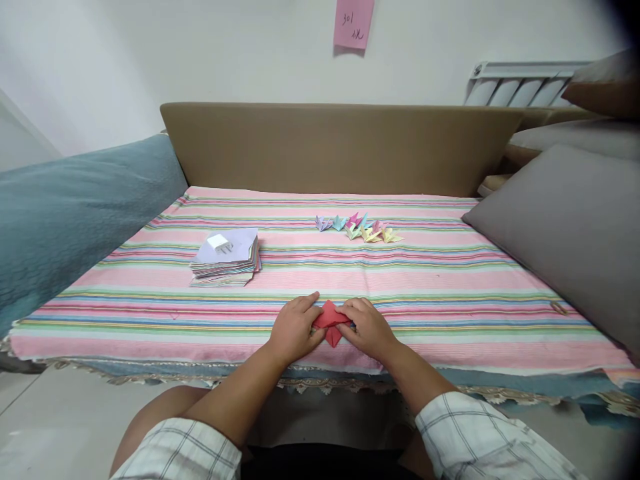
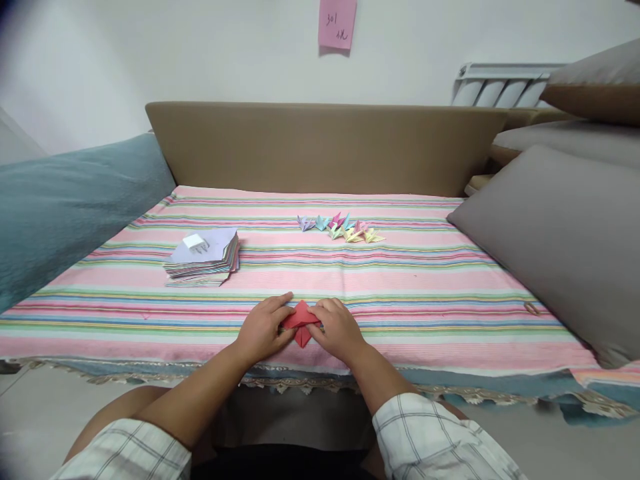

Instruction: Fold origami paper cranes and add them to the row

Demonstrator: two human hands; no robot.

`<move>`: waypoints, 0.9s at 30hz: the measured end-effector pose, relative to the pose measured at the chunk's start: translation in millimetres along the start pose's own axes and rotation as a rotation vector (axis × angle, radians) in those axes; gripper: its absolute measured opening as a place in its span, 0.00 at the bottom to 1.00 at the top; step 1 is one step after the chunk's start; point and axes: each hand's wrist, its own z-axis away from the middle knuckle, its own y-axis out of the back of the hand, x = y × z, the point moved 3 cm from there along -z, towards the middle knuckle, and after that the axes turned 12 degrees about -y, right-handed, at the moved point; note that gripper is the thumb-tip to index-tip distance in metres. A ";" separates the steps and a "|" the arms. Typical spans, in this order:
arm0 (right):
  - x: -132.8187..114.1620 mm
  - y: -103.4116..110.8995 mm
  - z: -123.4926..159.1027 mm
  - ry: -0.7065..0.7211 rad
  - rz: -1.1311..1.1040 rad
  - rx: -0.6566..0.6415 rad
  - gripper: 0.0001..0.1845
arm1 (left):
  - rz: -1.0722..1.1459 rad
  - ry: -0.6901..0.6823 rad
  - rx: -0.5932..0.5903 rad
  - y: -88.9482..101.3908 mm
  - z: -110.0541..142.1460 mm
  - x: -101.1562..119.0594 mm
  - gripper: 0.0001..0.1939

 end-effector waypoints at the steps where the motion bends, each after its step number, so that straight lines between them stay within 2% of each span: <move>1: -0.1 0.1 -0.3 -0.001 0.000 -0.002 0.13 | 0.001 0.005 0.000 -0.1 -0.4 -0.1 0.15; 10: 0.3 0.4 -2.1 -0.018 -0.010 0.014 0.11 | -0.021 0.080 -0.004 -1.7 -4.7 -1.8 0.13; 27: 4.6 -4.0 -4.3 -0.048 -0.035 0.050 0.12 | 0.012 0.065 0.063 -3.1 -4.9 -3.6 0.12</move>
